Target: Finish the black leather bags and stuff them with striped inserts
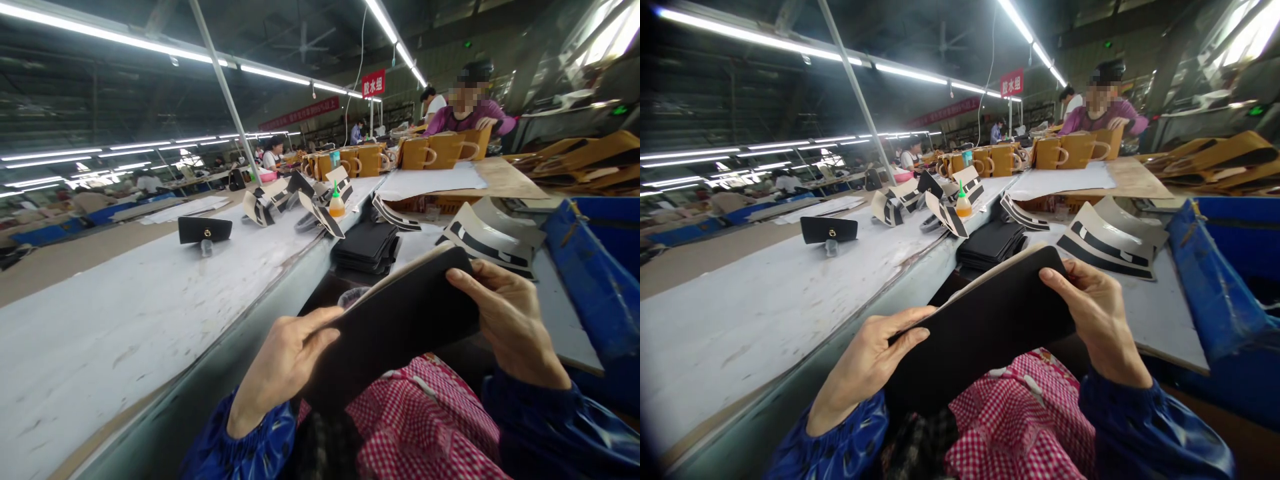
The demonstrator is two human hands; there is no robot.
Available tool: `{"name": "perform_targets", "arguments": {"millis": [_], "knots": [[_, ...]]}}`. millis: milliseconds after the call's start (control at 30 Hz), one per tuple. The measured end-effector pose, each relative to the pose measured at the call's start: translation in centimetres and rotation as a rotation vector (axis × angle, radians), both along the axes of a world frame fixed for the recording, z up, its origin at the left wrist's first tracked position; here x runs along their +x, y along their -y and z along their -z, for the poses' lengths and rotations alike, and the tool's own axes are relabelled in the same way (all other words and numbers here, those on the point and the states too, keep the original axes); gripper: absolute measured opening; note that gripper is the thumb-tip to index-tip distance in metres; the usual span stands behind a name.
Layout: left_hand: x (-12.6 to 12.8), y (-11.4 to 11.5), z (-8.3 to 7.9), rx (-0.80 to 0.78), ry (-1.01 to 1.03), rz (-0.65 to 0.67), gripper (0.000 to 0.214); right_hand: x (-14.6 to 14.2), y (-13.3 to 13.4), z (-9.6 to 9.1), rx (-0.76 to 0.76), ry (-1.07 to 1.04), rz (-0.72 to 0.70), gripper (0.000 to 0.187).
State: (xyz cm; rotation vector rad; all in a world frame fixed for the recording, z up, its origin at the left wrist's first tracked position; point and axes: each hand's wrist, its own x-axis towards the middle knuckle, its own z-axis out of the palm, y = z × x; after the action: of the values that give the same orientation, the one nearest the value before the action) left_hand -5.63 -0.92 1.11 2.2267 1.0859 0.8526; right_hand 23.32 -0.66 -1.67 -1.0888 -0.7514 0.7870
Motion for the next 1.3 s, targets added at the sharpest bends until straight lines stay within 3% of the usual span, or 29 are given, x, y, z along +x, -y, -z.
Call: {"name": "perform_targets", "arguments": {"millis": [300, 500, 867, 967, 1133, 1300], "knots": [[1.8, -0.4, -0.1, 0.075, -0.175, -0.154, 0.019, -0.2, 1.4, -0.5, 0.046, 0.179, 0.110, 0.041], [3.7, -0.4, -0.3, 0.057, -0.046, -0.125, 0.016, -0.1, 1.4, -0.5, 0.047, 0.162, 0.089, 0.039], [3.8, -0.5, 0.9, 0.211, 0.094, 0.042, 0.033, 0.1, 1.4, -0.8, -0.025, 0.145, 0.055, 0.038], [4.0, -0.7, 1.3, 0.235, 0.033, 0.010, 0.039, 0.0, 1.5, -0.9, -0.048, 0.138, 0.058, 0.039], [4.4, -0.8, 0.9, 0.166, -0.206, -0.156, 0.058, -0.4, 1.6, -1.2, -0.057, 0.104, 0.015, 0.040], [4.8, -0.9, 1.2, 0.227, -0.302, -0.218, 0.046, -0.7, 1.7, -1.2, -0.045, 0.095, -0.005, 0.038]]}}
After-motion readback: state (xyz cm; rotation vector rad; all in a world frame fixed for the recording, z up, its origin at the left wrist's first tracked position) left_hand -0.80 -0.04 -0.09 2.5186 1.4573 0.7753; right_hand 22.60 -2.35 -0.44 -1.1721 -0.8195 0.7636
